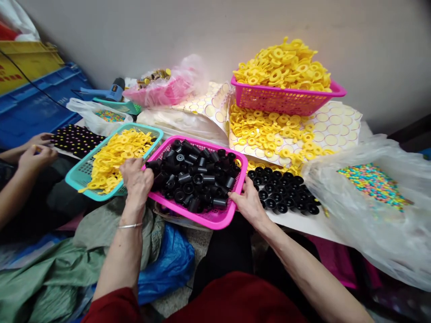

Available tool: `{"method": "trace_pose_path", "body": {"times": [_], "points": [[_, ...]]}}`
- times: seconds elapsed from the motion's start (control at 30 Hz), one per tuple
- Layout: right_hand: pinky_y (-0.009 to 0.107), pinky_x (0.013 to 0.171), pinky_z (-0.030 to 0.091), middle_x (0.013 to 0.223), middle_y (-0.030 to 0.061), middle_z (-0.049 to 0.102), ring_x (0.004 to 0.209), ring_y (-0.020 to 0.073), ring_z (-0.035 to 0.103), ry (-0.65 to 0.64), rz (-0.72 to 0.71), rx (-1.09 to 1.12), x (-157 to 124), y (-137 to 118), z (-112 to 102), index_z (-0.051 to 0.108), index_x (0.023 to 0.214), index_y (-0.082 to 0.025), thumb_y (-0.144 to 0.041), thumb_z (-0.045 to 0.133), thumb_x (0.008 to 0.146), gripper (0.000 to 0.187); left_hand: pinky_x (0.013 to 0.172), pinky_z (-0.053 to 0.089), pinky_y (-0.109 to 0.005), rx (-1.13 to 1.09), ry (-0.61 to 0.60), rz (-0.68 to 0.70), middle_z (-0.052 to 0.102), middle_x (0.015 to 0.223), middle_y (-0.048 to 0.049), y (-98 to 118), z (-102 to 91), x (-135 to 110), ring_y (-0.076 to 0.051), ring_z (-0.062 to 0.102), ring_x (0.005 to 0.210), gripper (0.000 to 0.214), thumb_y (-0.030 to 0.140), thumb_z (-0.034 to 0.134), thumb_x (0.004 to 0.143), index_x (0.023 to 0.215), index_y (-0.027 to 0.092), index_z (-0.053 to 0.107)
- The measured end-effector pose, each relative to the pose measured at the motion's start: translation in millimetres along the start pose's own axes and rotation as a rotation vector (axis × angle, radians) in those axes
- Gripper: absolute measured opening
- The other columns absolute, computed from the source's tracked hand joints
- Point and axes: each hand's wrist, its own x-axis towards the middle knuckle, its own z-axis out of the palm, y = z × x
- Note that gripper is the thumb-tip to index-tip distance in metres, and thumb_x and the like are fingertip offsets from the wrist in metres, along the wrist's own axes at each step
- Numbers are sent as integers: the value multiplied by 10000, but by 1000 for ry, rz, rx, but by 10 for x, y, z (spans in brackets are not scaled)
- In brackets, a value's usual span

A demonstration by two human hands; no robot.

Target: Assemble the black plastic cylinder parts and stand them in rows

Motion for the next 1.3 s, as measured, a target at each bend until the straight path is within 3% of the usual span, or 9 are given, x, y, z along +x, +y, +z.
{"method": "trace_pose_path", "body": {"times": [0.07, 0.13, 0.3, 0.5, 0.63, 0.77, 0.97, 1.13, 1.3], "points": [[524, 948, 456, 1248, 166, 571, 1050, 313, 571, 99, -124, -212, 44, -158, -51, 439, 1300, -162, -340, 620, 771, 587, 999, 389, -419, 14, -6, 146, 628, 1057, -117, 286, 94, 180, -292, 546, 1048, 292, 178, 495, 646, 875, 168, 675], [541, 1022, 394, 1338, 210, 509, 1172, 350, 493, 131, -307, -422, 203, -381, -26, 514, 1227, -130, -329, 590, 831, 449, 1021, 380, -396, 20, -162, 312, 626, 1118, -104, 575, 230, 390, -274, 535, 1084, 348, 150, 484, 681, 969, 175, 679], [453, 948, 451, 1135, 197, 626, 1116, 316, 514, -269, -534, -796, 998, -909, 425, 613, 1078, -88, -190, 477, 905, 243, 1050, 371, -415, 122, -543, 621, 638, 1158, -119, 903, 553, 817, -299, 494, 1165, 435, 151, 557, 680, 1100, 161, 671], [459, 919, 467, 1189, 213, 635, 1161, 328, 542, -421, -431, -961, 1565, -1014, 1038, 628, 1132, -73, -154, 472, 901, 290, 919, 445, -426, 64, -540, 513, 669, 900, -112, 598, 526, 863, -313, 560, 981, 259, 188, 616, 617, 855, 161, 717], [502, 971, 424, 1265, 221, 601, 1224, 327, 515, -430, -435, -989, 1538, -977, 1173, 561, 1230, -45, -59, 389, 897, 375, 803, 469, -381, -253, -547, 214, 632, 780, -45, 519, 335, 708, -249, 576, 807, 335, 282, 726, 530, 841, 158, 718], [433, 937, 443, 1188, 155, 663, 1131, 307, 590, -545, -488, -1005, 1509, -1006, 1053, 540, 1272, -103, -80, 541, 825, 447, 671, 464, -312, -650, -608, -115, 625, 714, -8, 536, 203, 597, -177, 560, 667, 478, 316, 800, 445, 878, 140, 698], [350, 764, 433, 965, 124, 708, 981, 289, 621, -743, -638, -1076, 1335, -1087, 646, 683, 1000, -160, -52, 548, 748, 306, 596, 457, -276, -753, -563, -221, 656, 692, -5, 470, 141, 612, -161, 565, 611, 473, 260, 815, 401, 848, 145, 709], [375, 848, 396, 933, 117, 675, 979, 278, 553, -665, -762, -965, 1200, -963, 446, 685, 860, -147, -14, 496, 703, 279, 646, 467, -284, -573, -606, -39, 679, 732, -19, 564, 256, 704, -171, 575, 656, 467, 363, 793, 480, 888, 141, 744], [348, 898, 403, 982, 97, 634, 992, 238, 523, -278, -730, -614, 1302, -809, 318, 657, 913, -141, -30, 409, 732, 327, 828, 475, -321, -345, -626, 283, 721, 848, -47, 666, 632, 949, -234, 618, 859, 284, 300, 612, 628, 839, 167, 748]]}}
